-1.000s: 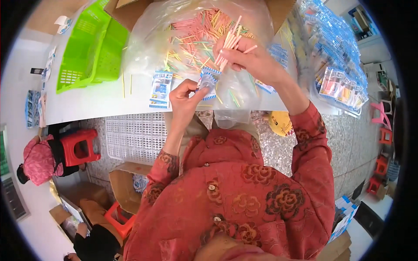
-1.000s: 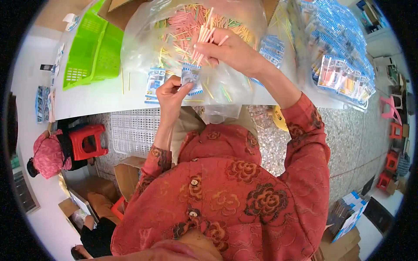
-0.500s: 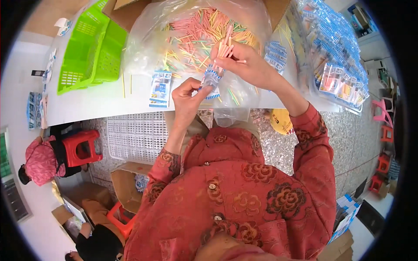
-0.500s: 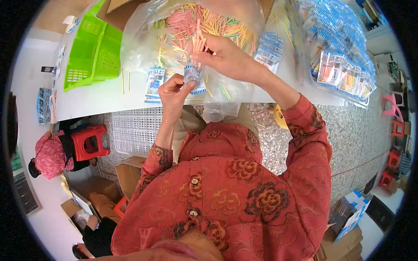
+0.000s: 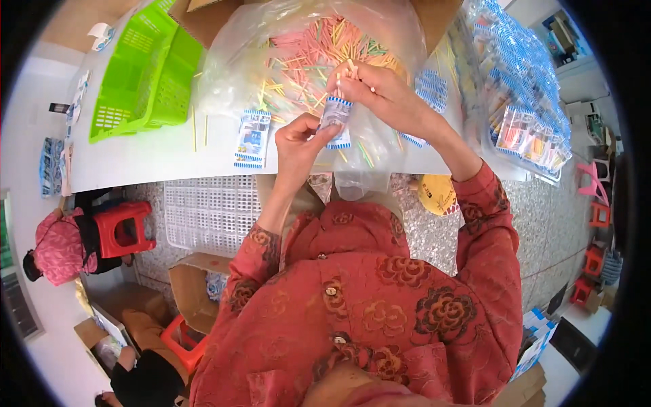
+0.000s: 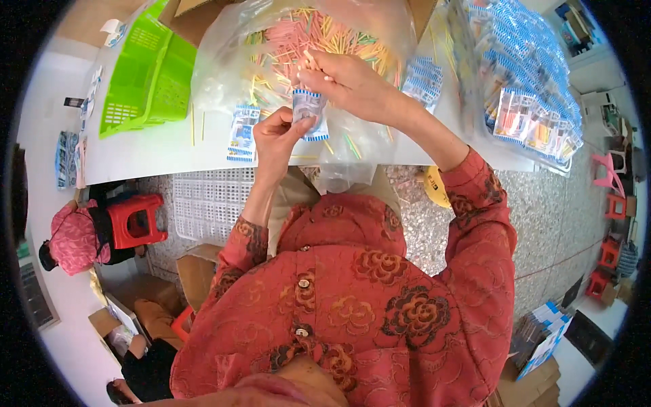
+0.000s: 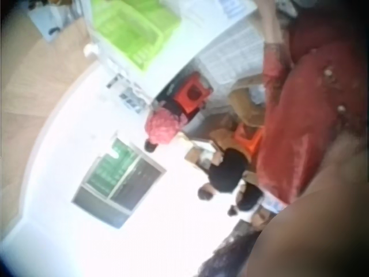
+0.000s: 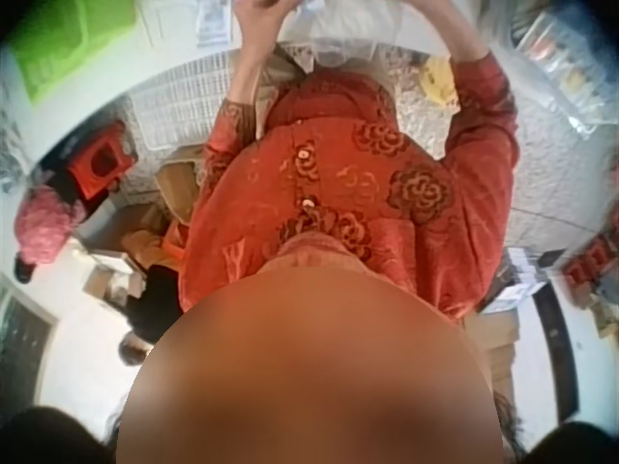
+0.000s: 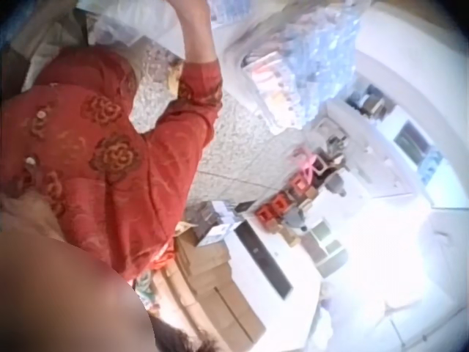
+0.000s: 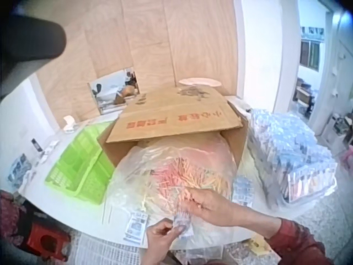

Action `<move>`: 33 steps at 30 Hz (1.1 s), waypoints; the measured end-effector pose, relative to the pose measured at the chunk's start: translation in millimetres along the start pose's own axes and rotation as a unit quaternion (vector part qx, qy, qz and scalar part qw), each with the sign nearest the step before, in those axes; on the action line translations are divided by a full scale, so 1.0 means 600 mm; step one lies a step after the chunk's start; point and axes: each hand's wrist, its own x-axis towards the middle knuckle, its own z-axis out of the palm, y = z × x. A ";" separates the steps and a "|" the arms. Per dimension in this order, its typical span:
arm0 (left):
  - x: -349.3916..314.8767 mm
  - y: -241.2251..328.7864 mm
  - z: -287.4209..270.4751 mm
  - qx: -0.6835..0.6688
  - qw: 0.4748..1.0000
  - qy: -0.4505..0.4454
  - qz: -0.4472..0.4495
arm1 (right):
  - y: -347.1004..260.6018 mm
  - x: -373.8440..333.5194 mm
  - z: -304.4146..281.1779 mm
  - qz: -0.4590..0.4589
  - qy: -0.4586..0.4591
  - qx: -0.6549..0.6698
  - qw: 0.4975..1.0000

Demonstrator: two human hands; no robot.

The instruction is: The recorder is picking up bundles of colorful incense sticks and placing them into small clear plastic bags.

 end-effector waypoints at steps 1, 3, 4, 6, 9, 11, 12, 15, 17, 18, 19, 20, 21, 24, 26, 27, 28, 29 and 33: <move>0.002 0.001 0.001 0.003 1.000 0.004 0.004 | 0.000 0.001 0.000 -0.001 0.000 -0.001 1.000; 0.006 -0.005 -0.002 0.004 1.000 0.003 0.005 | -0.001 0.002 0.002 0.010 0.030 -0.011 0.999; 0.008 -0.007 -0.003 0.006 1.000 0.001 0.006 | -0.001 0.003 0.002 0.010 0.031 -0.012 0.999; 0.010 -0.008 -0.001 -0.003 1.000 0.000 0.010 | 0.001 0.006 0.003 -0.030 0.045 -0.003 0.999; 0.010 -0.009 0.002 -0.009 1.000 -0.002 0.022 | 0.002 0.011 0.005 -0.081 0.063 0.000 0.995; 0.010 -0.010 0.001 -0.007 1.000 -0.004 0.028 | -0.002 0.013 0.006 -0.053 0.049 0.025 0.997; 0.010 -0.010 0.000 -0.005 0.999 -0.006 0.033 | -0.004 0.013 0.006 -0.025 0.035 0.049 0.998; 0.009 -0.011 -0.001 -0.004 0.999 -0.011 0.043 | -0.005 0.014 0.007 0.002 0.027 0.141 0.990; 0.008 -0.011 -0.002 -0.006 0.999 -0.015 0.048 | -0.008 0.016 0.006 -0.012 0.027 0.146 0.989; 0.007 -0.011 -0.002 0.000 0.999 -0.014 0.051 | -0.010 0.017 0.007 -0.026 0.027 0.151 0.988; 0.006 -0.010 -0.002 0.005 0.999 -0.013 0.053 | -0.010 0.017 0.009 -0.027 0.027 0.151 0.988; 0.006 -0.011 -0.002 0.005 0.999 -0.013 0.053 | -0.010 0.016 0.013 -0.026 0.031 0.147 0.988; 0.005 -0.011 -0.002 0.003 0.998 -0.011 0.056 | -0.010 0.015 0.016 -0.026 0.036 0.143 0.989; 0.005 -0.011 -0.003 0.003 0.998 -0.006 0.061 | -0.011 0.016 0.022 -0.006 0.029 0.149 0.988; 0.004 -0.009 -0.004 0.003 0.998 -0.003 0.063 | -0.019 0.017 0.024 -0.008 0.047 0.165 0.985; 0.004 -0.007 -0.005 0.004 0.998 0.000 0.063 | -0.023 0.017 0.024 -0.010 0.066 0.182 0.981; 0.003 -0.005 -0.006 0.005 0.998 0.003 0.064 | -0.024 0.018 0.024 -0.010 0.066 0.182 0.981; 0.002 -0.006 -0.006 0.005 0.998 0.003 0.064 | -0.025 0.018 0.023 -0.024 0.083 0.202 0.976; 0.000 -0.008 -0.006 0.004 0.998 0.008 0.063 | -0.015 0.019 0.034 -0.041 0.119 0.277 0.952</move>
